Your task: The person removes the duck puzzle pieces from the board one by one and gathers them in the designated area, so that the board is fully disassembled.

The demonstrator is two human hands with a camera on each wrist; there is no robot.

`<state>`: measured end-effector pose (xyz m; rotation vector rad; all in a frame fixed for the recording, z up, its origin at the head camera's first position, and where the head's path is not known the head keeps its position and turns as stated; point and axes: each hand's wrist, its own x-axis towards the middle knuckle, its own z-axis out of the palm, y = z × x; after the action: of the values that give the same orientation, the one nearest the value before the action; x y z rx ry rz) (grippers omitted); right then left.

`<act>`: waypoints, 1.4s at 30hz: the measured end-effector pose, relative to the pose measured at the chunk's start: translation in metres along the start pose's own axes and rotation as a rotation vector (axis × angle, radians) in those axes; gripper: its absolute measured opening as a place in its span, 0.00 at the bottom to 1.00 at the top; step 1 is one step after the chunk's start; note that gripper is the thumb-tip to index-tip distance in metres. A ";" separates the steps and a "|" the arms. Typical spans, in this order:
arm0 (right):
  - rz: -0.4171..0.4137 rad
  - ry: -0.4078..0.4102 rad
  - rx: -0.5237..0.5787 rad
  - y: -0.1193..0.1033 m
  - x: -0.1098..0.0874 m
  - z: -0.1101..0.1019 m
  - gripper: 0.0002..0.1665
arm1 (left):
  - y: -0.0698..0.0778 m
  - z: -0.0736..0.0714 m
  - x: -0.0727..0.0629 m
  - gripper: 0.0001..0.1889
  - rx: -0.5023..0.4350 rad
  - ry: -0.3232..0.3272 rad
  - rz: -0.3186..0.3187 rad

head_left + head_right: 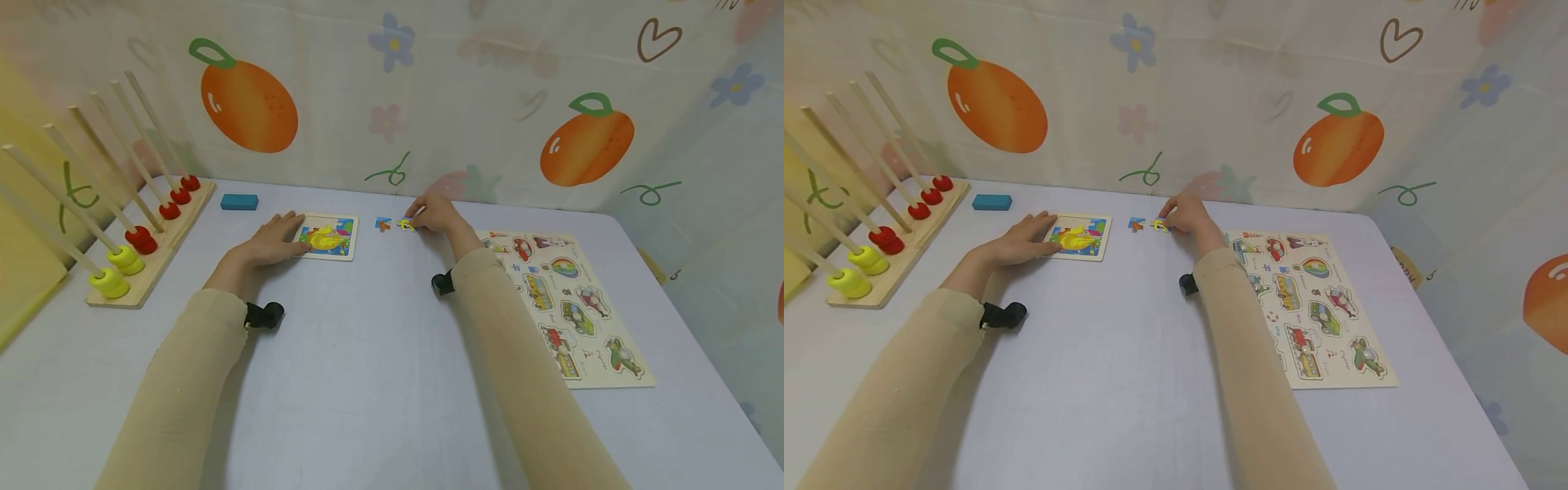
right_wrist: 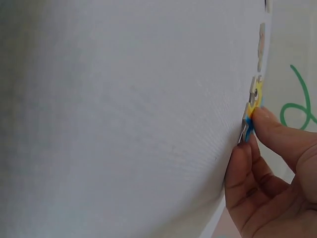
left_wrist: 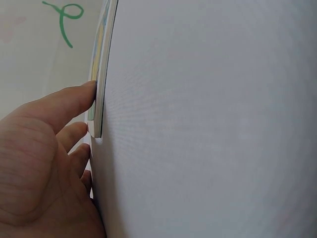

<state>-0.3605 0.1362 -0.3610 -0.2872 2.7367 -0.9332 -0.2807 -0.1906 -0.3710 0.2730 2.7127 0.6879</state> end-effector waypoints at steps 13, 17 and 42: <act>0.004 0.030 -0.023 -0.009 -0.005 -0.002 0.13 | -0.001 0.001 0.002 0.41 0.000 0.003 -0.010; -0.001 0.062 -0.017 -0.015 -0.003 -0.002 0.13 | -0.001 0.000 0.001 0.42 0.000 0.002 -0.007; -0.133 0.013 0.092 -0.067 0.002 0.039 0.12 | -0.002 0.000 0.001 0.42 0.004 0.003 0.001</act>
<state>-0.3438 0.0613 -0.3496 -0.4517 2.7036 -1.0953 -0.2823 -0.1925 -0.3724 0.2751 2.7168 0.6843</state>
